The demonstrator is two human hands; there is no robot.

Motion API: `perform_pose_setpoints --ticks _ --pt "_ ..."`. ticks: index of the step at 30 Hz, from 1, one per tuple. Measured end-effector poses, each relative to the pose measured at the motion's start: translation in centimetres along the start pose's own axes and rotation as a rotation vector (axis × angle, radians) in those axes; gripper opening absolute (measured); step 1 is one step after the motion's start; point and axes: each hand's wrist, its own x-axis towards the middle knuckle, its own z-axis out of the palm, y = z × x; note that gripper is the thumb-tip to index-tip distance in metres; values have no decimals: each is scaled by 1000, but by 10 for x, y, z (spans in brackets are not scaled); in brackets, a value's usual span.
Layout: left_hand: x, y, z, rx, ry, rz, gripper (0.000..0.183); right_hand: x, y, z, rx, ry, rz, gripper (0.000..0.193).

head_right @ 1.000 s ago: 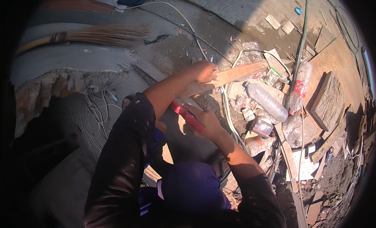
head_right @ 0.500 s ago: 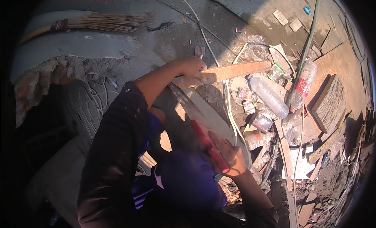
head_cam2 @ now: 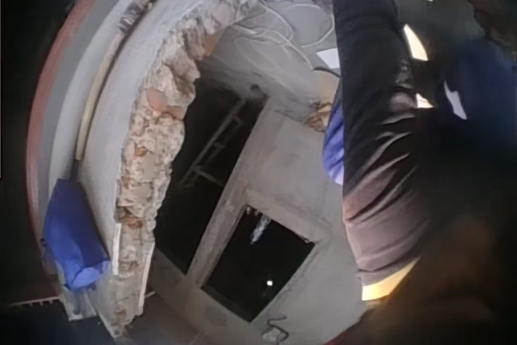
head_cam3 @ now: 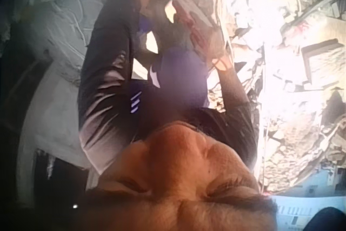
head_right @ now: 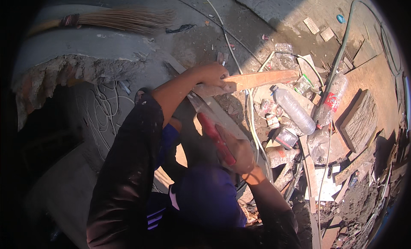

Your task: The person sits on the floor and uses a hand saw to cut a piece of wood. After cutting, they pick up the cut piece and walk through a cluttered construction area, carrying the wood to another location.

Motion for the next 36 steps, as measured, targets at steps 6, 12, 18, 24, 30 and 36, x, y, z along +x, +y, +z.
perform_pose_setpoints --ticks 6,12,18,24,30,36 --pt "2 24 7 142 -12 24 54 -180 2 -63 -86 -87 197 57" --pt "5 4 5 118 86 -7 58 79 36 36 39 108 -212 63" --pt "5 2 16 52 32 19 59 -83 5 -30 -354 74 -130 60" --pt "13 15 5 188 -111 -15 53 -142 0 -52 -282 34 11 56" --pt "6 16 9 82 53 114 44 62 36 35 15 66 -153 61" --pt "-1 18 -6 90 -4 4 48 -120 -28 -60 -290 -2 21 59"
